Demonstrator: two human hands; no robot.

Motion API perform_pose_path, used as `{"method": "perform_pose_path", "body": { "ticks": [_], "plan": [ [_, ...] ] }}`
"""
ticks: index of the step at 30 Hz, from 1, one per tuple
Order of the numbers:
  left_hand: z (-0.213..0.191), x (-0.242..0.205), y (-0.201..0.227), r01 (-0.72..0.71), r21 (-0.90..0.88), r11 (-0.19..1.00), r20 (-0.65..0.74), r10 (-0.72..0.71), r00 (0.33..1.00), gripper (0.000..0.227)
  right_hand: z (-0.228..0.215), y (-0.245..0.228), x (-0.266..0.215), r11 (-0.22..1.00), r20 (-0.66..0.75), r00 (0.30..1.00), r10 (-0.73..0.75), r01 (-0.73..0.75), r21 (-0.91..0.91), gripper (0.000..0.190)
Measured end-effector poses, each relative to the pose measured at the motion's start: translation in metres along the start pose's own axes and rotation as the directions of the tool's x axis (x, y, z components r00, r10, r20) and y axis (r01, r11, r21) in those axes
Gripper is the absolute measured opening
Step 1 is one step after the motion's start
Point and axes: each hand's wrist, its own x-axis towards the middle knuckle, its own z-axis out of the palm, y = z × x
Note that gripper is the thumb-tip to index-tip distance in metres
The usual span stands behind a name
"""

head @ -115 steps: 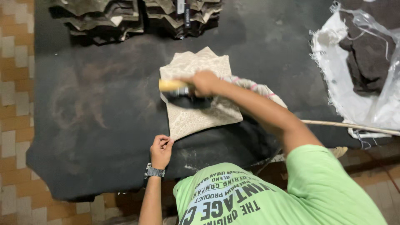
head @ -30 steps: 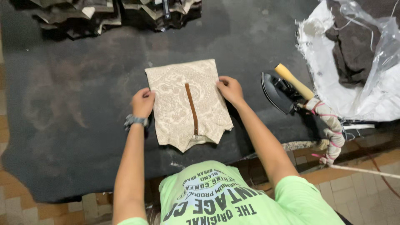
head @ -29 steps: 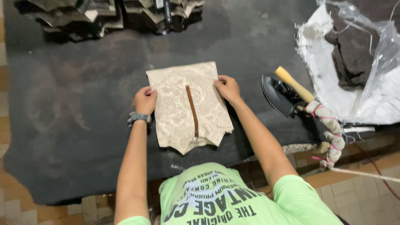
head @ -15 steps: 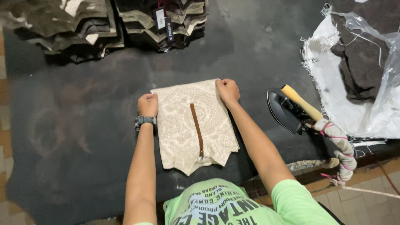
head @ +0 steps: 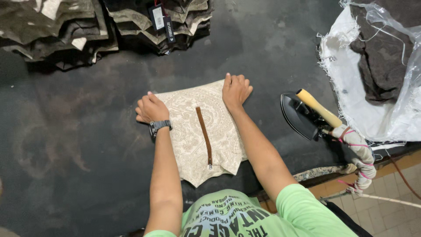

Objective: The person irons two patterned shirts on a black ironing table. They unfold each shirt, smooth it out, and use a steam iron to press the fabric. After ironing, they fold each shirt and place it on a stack of finished garments.

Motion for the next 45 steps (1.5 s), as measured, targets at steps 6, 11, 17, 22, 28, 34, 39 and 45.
{"method": "perform_pose_path", "body": {
  "ticks": [6,11,17,22,28,34,39,45],
  "plan": [
    [-0.01,0.0,-0.005,-0.044,-0.038,0.998,0.004,0.044,0.999,0.034,-0.017,0.001,0.0,1.0,0.118,0.993,-0.004,0.005,-0.01,0.038],
    [-0.098,-0.055,-0.054,-0.179,-0.288,0.941,0.281,0.262,0.923,0.034,-0.11,0.023,-0.063,0.96,0.517,0.852,0.079,-0.204,0.19,0.04],
    [-0.173,-0.147,-0.105,0.106,-0.173,0.979,0.522,-0.001,0.853,0.036,-0.185,0.054,-0.144,0.922,0.582,0.787,0.205,-0.355,0.155,0.04],
    [-0.166,-0.16,-0.111,0.033,-0.192,0.981,0.431,0.054,0.901,0.037,-0.192,0.051,-0.148,0.983,0.558,0.823,0.109,-0.174,0.065,0.041],
    [-0.161,-0.173,-0.122,0.328,-0.436,0.838,0.565,-0.029,0.825,0.034,-0.196,0.069,-0.165,0.955,0.594,0.8,0.091,-0.239,0.175,0.038],
    [-0.187,-0.186,-0.109,0.207,-0.289,0.935,0.511,-0.032,0.859,0.035,-0.203,0.089,-0.18,0.819,0.637,0.765,0.099,-0.426,0.385,0.035],
    [-0.206,-0.192,-0.071,-0.389,0.041,0.92,0.075,0.385,0.92,0.042,-0.209,0.086,-0.183,0.929,0.654,0.742,0.147,-0.33,0.166,0.037],
    [-0.146,-0.19,0.025,-0.591,-0.401,0.7,0.423,0.714,0.558,0.041,-0.2,0.092,-0.191,0.924,0.632,0.767,0.108,-0.312,0.22,0.04]
  ]
}}
